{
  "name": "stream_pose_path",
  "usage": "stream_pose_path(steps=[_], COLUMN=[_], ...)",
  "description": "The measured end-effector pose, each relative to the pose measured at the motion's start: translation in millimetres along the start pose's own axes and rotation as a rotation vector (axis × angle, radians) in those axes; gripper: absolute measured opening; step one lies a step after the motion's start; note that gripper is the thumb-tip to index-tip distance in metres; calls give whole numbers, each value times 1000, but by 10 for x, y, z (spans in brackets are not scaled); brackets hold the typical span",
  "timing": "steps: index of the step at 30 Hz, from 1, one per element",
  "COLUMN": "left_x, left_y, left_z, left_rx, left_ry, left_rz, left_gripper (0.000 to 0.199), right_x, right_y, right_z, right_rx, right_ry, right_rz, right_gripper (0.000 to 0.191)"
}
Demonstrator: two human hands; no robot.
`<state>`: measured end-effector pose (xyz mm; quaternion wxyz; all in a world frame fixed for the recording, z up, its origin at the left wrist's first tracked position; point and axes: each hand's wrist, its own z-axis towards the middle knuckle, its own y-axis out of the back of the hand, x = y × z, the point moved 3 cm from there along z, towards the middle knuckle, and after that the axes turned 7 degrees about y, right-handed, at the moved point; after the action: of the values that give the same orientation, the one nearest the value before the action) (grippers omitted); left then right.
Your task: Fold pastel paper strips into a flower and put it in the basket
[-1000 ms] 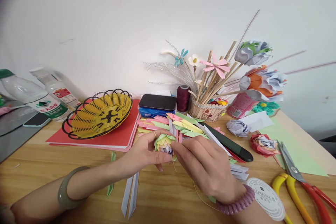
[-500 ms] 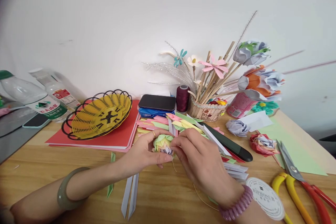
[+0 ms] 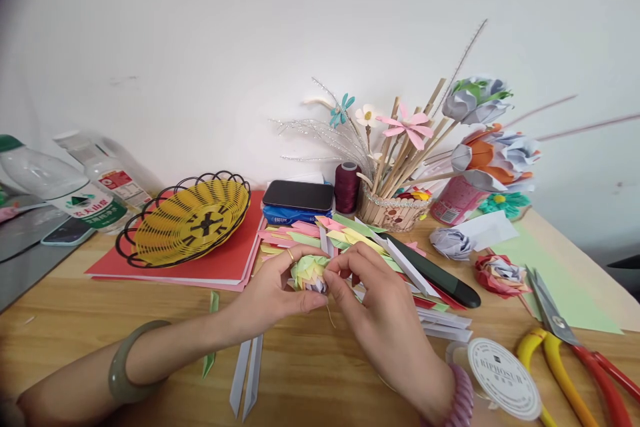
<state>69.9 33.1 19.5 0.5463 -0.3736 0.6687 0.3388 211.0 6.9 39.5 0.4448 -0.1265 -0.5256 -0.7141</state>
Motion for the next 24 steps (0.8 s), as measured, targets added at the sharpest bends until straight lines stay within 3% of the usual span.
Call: stream_pose_path(steps=[3, 7, 10, 12, 15, 21, 24], left_x=[3, -5, -19, -27, -29, -17, -11], left_y=[-3, -2, -3, -11, -23, -15, -8], left_z=[-7, -13, -14, -15, -21, -32, -29], left_rx=[-11, -26, -29, -15, 11, 3, 0], left_ry=[-4, -11, -11, -9, 6, -19, -8], left_rz=[15, 22, 5, -29, -83, -81, -99], left_gripper=[50, 50, 50, 50, 52, 51, 51], right_x=[4, 7, 42, 71, 65, 15, 18], right_y=[-9, 2, 15, 9, 2, 35, 54], right_z=[14, 17, -17, -51, -78, -95, -76], right_rx=[-9, -130, -221, -240, -223, -98, -58], right_ry=[-22, 3, 218, 413, 551, 627, 587], right_rz=[1, -65, -227, -358, -469, -469, -409], right_gripper=[14, 8, 4, 11, 20, 29, 31])
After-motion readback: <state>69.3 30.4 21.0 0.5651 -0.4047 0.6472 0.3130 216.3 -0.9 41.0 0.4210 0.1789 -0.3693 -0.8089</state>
